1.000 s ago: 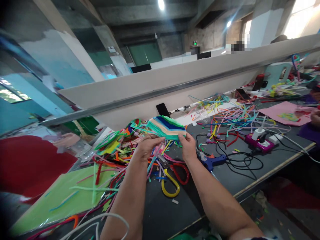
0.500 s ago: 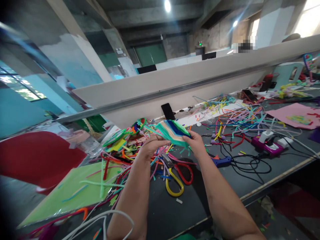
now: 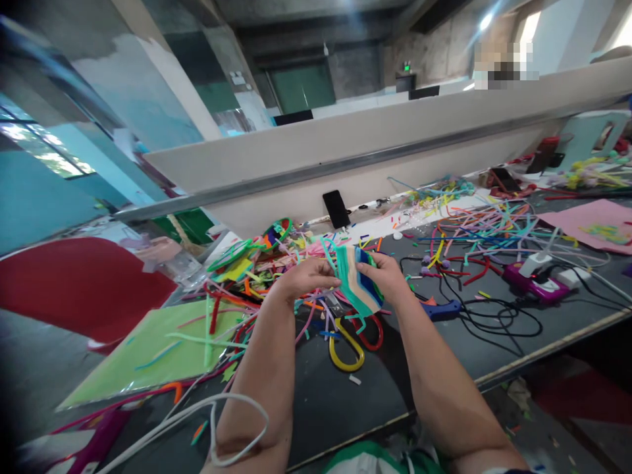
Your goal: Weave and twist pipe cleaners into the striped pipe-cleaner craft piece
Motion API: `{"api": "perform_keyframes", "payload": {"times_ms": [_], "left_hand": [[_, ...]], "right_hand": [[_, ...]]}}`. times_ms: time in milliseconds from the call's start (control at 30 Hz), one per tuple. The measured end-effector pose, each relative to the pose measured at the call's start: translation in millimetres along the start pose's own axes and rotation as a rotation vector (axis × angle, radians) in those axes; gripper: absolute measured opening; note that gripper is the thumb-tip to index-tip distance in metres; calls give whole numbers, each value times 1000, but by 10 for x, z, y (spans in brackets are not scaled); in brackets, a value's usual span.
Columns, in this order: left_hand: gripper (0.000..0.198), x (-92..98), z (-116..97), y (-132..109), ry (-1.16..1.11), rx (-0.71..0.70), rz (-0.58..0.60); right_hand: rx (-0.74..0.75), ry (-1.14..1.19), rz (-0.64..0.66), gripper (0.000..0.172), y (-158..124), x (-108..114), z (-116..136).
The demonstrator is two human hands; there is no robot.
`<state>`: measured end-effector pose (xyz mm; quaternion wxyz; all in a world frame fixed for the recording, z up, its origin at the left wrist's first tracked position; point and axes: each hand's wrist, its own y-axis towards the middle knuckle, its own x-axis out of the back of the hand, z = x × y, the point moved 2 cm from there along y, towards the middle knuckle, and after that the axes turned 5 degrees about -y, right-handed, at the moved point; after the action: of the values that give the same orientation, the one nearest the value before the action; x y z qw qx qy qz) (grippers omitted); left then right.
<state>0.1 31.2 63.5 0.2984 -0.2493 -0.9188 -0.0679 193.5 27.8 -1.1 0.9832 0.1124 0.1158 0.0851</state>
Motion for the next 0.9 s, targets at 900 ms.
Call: {"api": "perform_keyframes", "payload": {"times_ms": [900], "left_hand": [[10,173,-184,-228,95,-378,-129]], "right_hand": [[-71,51,-37,28,-32,-85,-50]]}}
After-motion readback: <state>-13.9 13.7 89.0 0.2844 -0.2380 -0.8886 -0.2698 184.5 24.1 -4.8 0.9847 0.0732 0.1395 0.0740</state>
